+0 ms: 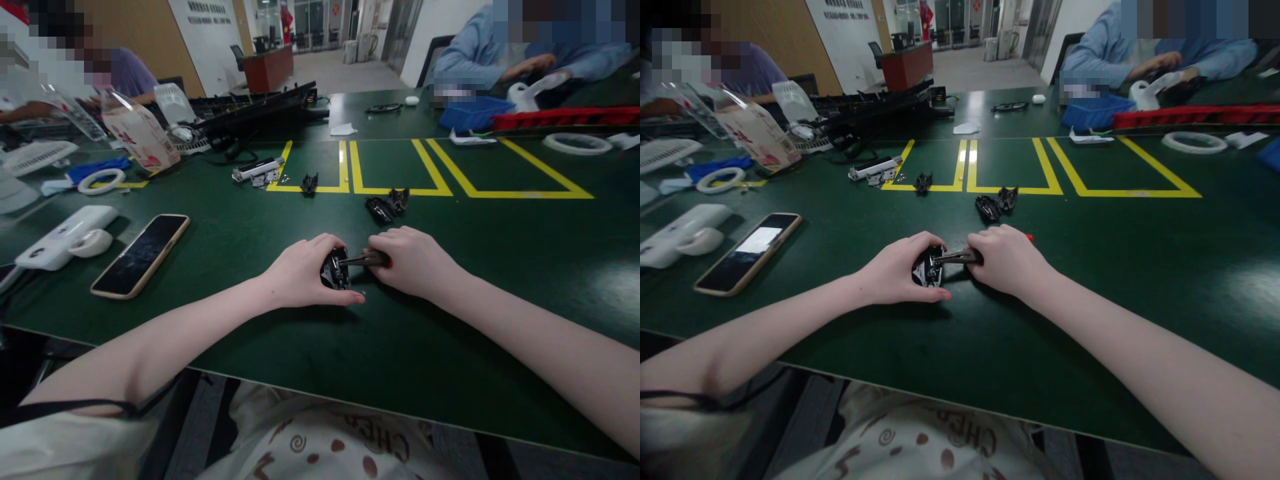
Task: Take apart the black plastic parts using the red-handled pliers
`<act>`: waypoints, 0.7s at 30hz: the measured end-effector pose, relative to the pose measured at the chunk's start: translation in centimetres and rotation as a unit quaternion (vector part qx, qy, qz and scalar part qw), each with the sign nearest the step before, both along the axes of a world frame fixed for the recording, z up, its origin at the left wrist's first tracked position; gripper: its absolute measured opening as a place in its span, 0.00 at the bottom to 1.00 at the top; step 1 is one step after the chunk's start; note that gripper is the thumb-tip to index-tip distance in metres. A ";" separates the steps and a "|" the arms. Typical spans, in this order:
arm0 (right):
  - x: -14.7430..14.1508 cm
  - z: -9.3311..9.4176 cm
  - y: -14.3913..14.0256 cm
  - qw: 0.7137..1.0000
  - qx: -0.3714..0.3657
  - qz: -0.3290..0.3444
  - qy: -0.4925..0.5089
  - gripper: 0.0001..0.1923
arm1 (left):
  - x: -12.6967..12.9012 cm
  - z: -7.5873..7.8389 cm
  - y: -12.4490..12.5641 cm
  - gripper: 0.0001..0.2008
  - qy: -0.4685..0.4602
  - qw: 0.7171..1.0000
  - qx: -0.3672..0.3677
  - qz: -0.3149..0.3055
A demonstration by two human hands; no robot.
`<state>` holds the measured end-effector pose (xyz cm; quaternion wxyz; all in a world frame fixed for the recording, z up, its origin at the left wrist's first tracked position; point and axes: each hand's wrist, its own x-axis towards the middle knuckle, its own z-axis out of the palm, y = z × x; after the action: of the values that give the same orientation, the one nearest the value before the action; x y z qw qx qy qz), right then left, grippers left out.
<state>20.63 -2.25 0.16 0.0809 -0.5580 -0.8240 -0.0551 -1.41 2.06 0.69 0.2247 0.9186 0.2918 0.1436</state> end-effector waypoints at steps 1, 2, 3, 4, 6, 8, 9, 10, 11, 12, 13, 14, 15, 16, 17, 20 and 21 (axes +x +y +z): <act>0.0 0.0 0.0 1.000 -0.001 -0.003 -0.003 0.06 | 0.1 0.0 0.0 0.35 0.005 1.000 0.006 0.009; -0.1 0.0 0.1 1.000 -0.002 -0.004 -0.006 0.06 | 0.1 0.0 0.1 0.35 0.011 1.000 0.010 0.017; -0.1 0.0 0.1 1.000 -0.003 -0.004 -0.008 0.05 | 0.2 -0.1 0.1 0.35 0.017 1.000 0.012 0.024; -0.2 0.0 0.1 1.000 -0.001 -0.003 -0.010 0.05 | 0.2 -0.1 0.1 0.35 0.022 0.999 0.013 0.029; -0.2 -0.1 0.0 1.000 0.010 0.004 -0.019 0.07 | 0.2 -0.1 0.2 0.34 0.029 0.999 0.013 0.031; -0.2 -0.1 -0.1 0.999 0.031 0.013 -0.035 0.08 | 0.1 0.0 0.2 0.34 0.031 0.999 0.011 0.027; -0.2 -0.1 -0.1 0.998 0.043 0.017 -0.045 0.09 | 0.1 0.0 0.2 0.34 0.031 0.999 0.009 0.023; -0.2 -0.1 -0.1 0.997 0.055 0.020 -0.056 0.10 | 0.1 0.0 0.2 0.34 0.030 0.999 0.007 0.019; -0.2 -0.1 -0.1 0.995 0.068 0.023 -0.067 0.10 | 0.1 0.1 0.2 0.35 0.027 1.000 0.005 0.016; -0.2 -0.1 -0.1 0.994 0.080 0.025 -0.076 0.11 | 0.0 0.1 0.2 0.36 0.023 1.000 0.002 0.014; -0.2 0.0 0.0 0.992 0.091 0.029 -0.084 0.11 | 0.0 0.2 0.2 0.36 0.019 1.000 -0.002 0.011; -0.1 0.0 0.0 0.990 0.100 0.032 -0.090 0.11 | 0.0 0.2 0.2 0.35 0.016 1.000 -0.010 0.008; -0.1 0.1 0.0 0.989 0.107 0.035 -0.094 0.12 | -0.1 0.3 0.3 0.33 0.014 1.000 -0.020 0.004; -0.1 0.1 0.1 0.988 0.112 0.037 -0.097 0.12 | -0.1 0.3 0.4 0.32 0.013 0.999 -0.031 0.001; -0.1 0.2 0.1 0.988 0.115 0.038 -0.098 0.13 | -0.1 0.3 0.5 0.31 0.012 0.999 -0.042 -0.001; -0.1 0.3 0.2 0.989 0.117 0.039 -0.086 0.13 | -0.2 0.3 0.6 0.30 0.006 0.998 -0.063 -0.001; -0.1 0.3 0.2 0.989 0.115 0.038 -0.079 0.13 | -0.3 0.3 0.6 0.30 0.003 0.998 -0.066 0.001</act>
<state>20.54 -2.06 0.50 0.0812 -0.5070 -0.8366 -0.1909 -1.66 2.67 1.01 0.2842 0.9017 0.3022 0.1215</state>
